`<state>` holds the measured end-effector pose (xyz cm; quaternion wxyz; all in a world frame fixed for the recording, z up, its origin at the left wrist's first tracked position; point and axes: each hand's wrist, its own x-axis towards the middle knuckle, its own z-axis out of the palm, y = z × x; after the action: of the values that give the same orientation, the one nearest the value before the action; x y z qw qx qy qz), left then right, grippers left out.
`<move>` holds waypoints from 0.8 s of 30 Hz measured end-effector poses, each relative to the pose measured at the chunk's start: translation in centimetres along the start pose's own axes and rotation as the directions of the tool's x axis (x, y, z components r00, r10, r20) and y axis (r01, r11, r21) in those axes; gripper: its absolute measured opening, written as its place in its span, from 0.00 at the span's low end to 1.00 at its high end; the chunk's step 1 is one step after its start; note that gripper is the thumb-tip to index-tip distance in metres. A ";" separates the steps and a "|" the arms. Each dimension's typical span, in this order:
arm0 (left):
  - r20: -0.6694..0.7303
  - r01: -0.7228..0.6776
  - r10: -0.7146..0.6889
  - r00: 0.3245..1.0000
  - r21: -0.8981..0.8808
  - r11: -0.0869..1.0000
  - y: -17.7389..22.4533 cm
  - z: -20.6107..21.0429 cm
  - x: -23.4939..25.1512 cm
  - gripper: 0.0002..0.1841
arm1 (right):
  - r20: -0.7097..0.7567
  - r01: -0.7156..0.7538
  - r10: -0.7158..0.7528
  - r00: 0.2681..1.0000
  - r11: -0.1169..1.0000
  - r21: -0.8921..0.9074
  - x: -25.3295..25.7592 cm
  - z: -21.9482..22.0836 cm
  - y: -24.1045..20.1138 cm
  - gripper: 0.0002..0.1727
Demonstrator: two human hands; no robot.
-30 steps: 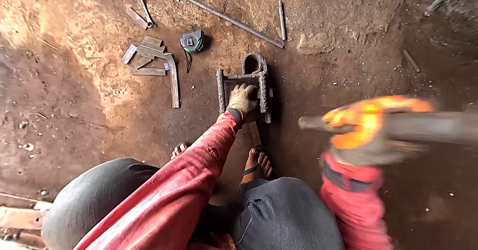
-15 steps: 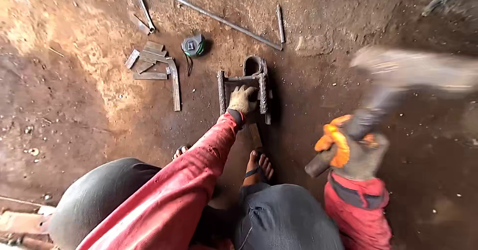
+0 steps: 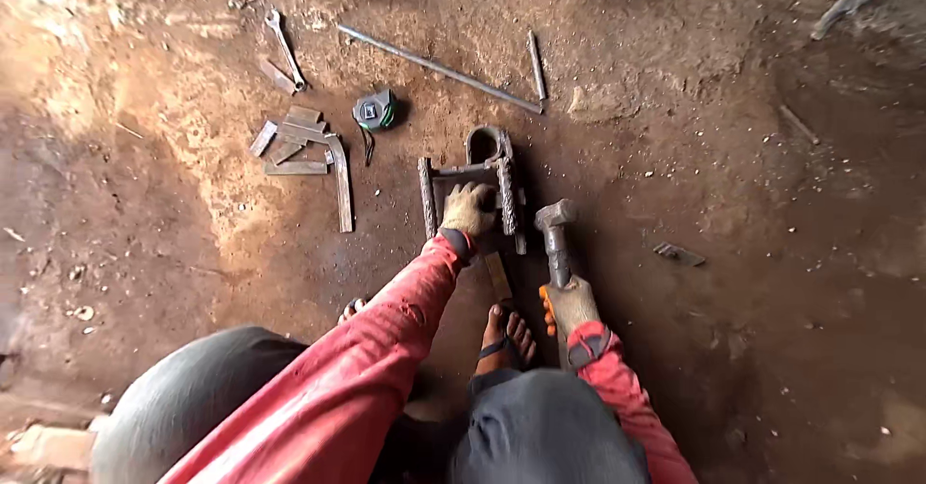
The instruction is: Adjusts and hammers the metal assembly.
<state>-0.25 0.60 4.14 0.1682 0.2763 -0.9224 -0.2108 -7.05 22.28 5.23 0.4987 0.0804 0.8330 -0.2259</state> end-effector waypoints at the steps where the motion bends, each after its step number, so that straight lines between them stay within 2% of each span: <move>1: 0.091 0.093 -0.084 0.992 -0.108 0.990 -2.1 2.4 -1.8 0.20 | 0.012 -0.007 0.007 1.000 0.999 -0.045 -0.4 0.1 1.7 0.20; 2: 0.269 0.223 -0.188 0.945 -0.105 0.969 -2.8 3.4 -2.8 0.24 | 0.010 -0.007 0.008 1.000 0.997 -0.079 -0.4 0.0 2.7 0.20; 3: 0.348 0.292 -0.249 0.904 -0.076 0.953 -3.2 4.0 -1.8 0.27 | 0.001 0.015 -0.015 1.000 0.996 -0.089 0.2 -0.3 2.3 0.22; 5: 0.386 0.363 -0.321 0.865 -0.039 0.931 -3.0 4.1 -0.5 0.32 | 0.025 0.065 -0.064 0.998 0.995 -0.072 0.4 -0.7 1.6 0.27; 7: 0.405 0.350 -0.320 0.857 -0.001 0.937 -2.8 3.8 -1.4 0.32 | 0.041 0.105 -0.104 0.994 0.994 -0.024 0.4 -0.3 2.1 0.31; 12: 0.417 0.240 -0.260 0.871 0.101 0.966 -3.0 3.9 -0.4 0.29 | -0.020 0.145 -0.146 0.989 0.988 -0.054 3.0 0.9 2.7 0.27; 16: 0.404 0.238 -0.238 0.883 0.051 0.970 -3.4 4.4 -0.7 0.28 | -0.095 0.211 -0.217 0.972 0.975 -0.062 2.6 1.7 3.1 0.25; 19: 0.401 0.229 -0.208 0.892 -0.004 0.974 -3.6 4.4 -0.4 0.27 | -0.107 0.233 -0.223 0.969 0.968 0.090 0.5 1.0 1.5 0.21; 22: 0.402 0.229 -0.210 0.891 0.000 0.973 -3.7 4.5 -0.7 0.27 | -0.201 0.438 -0.393 0.897 0.853 0.284 -2.2 -1.2 0.0 0.19; 24: 0.385 0.218 -0.201 0.901 0.000 0.976 -3.6 4.6 -0.7 0.26 | -0.276 0.650 -0.589 0.759 0.665 0.368 -4.3 -3.7 -1.9 0.15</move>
<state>-0.05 -0.35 -1.69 -0.0329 0.3237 -0.8977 -0.2972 -8.56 22.74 11.04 0.3030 -0.0820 0.7672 -0.5594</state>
